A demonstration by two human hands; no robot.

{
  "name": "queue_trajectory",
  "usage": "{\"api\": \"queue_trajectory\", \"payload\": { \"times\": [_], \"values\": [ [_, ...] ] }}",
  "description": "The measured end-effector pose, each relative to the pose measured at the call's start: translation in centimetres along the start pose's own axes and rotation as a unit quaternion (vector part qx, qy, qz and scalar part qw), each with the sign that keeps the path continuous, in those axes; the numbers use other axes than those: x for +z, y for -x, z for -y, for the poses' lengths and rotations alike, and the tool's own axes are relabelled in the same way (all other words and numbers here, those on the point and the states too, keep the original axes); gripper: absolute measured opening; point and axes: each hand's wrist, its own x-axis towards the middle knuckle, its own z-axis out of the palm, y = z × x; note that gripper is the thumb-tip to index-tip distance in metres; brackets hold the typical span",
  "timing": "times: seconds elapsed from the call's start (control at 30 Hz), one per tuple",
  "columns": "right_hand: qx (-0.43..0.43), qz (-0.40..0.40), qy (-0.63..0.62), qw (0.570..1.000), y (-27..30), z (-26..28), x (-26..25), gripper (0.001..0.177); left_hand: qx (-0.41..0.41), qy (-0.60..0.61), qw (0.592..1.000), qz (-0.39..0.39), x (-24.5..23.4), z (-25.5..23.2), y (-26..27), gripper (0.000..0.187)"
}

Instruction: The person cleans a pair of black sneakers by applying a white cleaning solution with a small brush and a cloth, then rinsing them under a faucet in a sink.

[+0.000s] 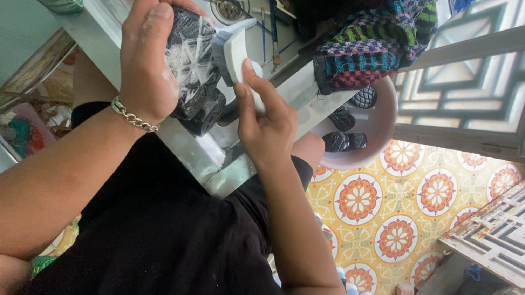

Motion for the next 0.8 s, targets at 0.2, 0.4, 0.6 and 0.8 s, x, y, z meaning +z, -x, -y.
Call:
{"api": "queue_trajectory", "payload": {
  "times": [0.2, 0.4, 0.6, 0.8],
  "values": [
    [-0.095, 0.029, -0.126, 0.987, 2.3, -0.6, 0.8, 0.023, 0.007, 0.051, 0.999, 0.007, -0.4, 0.4, 0.1, 0.032],
    [-0.183, 0.020, -0.108, 0.977, 5.0, 0.8, 0.9, 0.024, 0.015, 0.035, 0.999, -0.010, -0.4, 0.7, 0.3, 0.033],
    [-0.059, 0.001, -0.117, 0.991, 2.9, -1.2, 1.7, 0.022, -0.025, 0.131, 0.990, -0.038, -0.1, 1.1, 0.2, 0.020],
    [-0.022, -0.004, -0.080, 0.997, 2.0, -1.5, 1.7, 0.024, -0.023, 0.079, 0.996, -0.038, -0.9, 1.6, 0.5, 0.020]
  ]
}}
